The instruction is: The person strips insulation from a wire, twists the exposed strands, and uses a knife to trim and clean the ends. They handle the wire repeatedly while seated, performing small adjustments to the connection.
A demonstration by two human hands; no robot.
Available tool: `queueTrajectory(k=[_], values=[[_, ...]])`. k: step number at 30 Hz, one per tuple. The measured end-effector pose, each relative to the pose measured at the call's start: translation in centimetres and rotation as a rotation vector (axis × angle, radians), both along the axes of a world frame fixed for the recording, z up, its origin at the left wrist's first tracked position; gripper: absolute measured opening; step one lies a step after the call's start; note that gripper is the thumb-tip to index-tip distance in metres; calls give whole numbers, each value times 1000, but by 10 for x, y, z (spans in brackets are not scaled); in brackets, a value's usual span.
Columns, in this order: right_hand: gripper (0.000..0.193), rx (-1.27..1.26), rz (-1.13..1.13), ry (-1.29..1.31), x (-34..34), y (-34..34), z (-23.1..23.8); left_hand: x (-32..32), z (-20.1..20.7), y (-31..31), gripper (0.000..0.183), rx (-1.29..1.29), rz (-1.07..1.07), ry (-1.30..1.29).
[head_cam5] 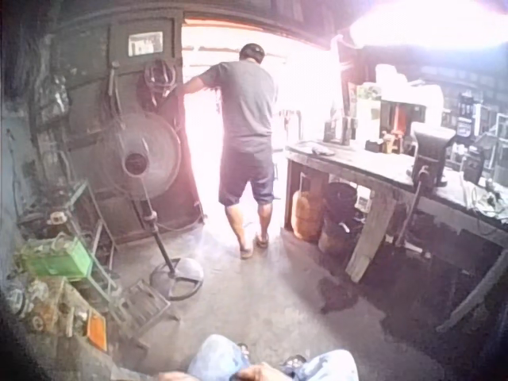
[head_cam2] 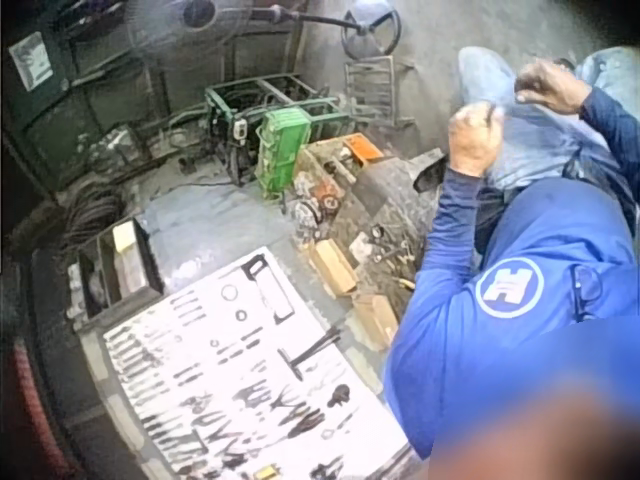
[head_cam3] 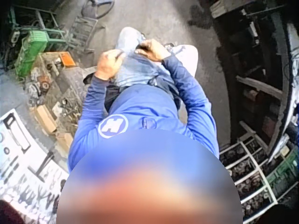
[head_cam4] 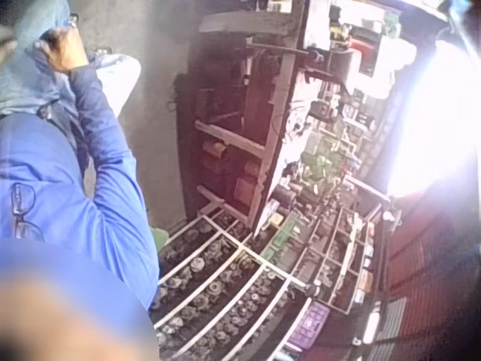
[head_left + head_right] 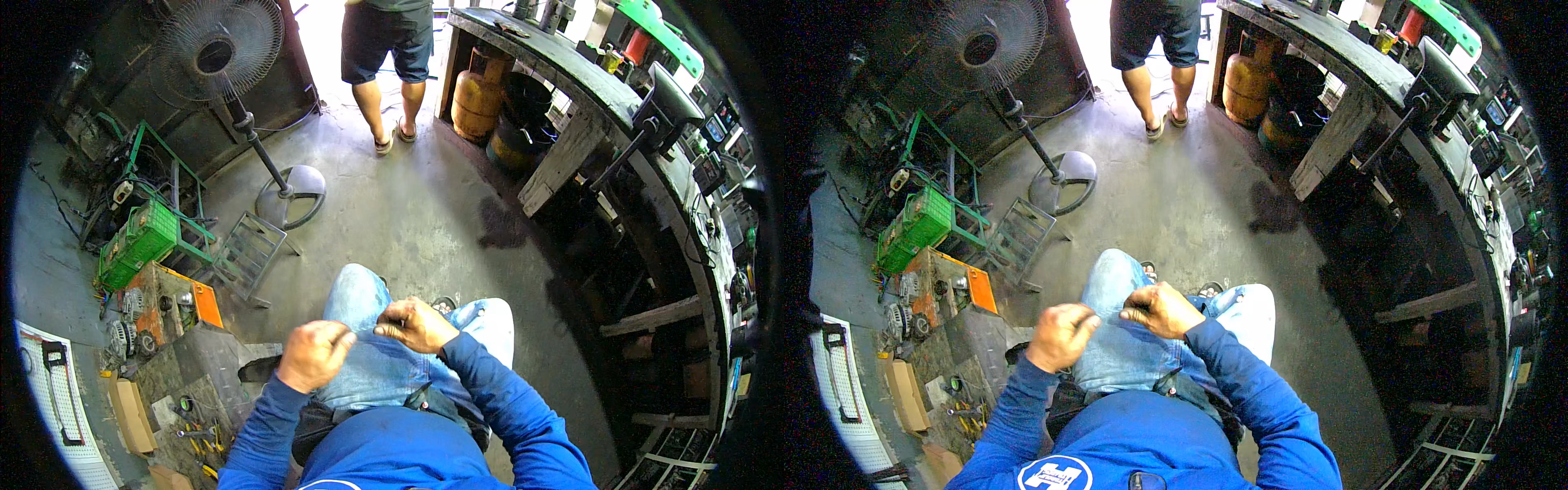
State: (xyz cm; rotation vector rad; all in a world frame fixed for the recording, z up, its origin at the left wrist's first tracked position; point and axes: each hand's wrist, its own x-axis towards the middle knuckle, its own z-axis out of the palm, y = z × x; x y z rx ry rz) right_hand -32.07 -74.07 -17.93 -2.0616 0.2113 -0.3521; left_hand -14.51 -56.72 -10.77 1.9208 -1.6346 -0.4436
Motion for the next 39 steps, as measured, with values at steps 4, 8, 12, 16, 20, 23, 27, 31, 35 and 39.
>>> queueTrajectory(k=[4,8,12,16,20,23,27,31,35,39], values=[[27,-54,-87,58,7,-31,13,28,47,13,19,-169,182,-148],[27,34,-209,119,0,-55,15,53,83,39,20,-256,336,-248],[27,-76,-271,112,-9,-68,8,79,100,66,22,-332,492,-366],[25,-198,-325,127,-19,-83,0,111,105,88,27,-355,617,-267],[19,-196,-423,142,-32,-93,-9,142,102,110,29,-470,716,-294],[15,-345,-432,137,-43,-101,-9,169,102,131,32,-491,793,-348],[15,-592,-508,61,-66,-110,5,202,93,155,36,-490,946,-380],[15,-690,-720,-58,-103,-112,26,221,79,162,38,-453,1049,-548],[11,-360,-816,15,-149,-115,45,211,54,136,31,-381,947,-9],[8,70,-867,118,-227,-97,41,175,31,101,27,-408,703,-277]])
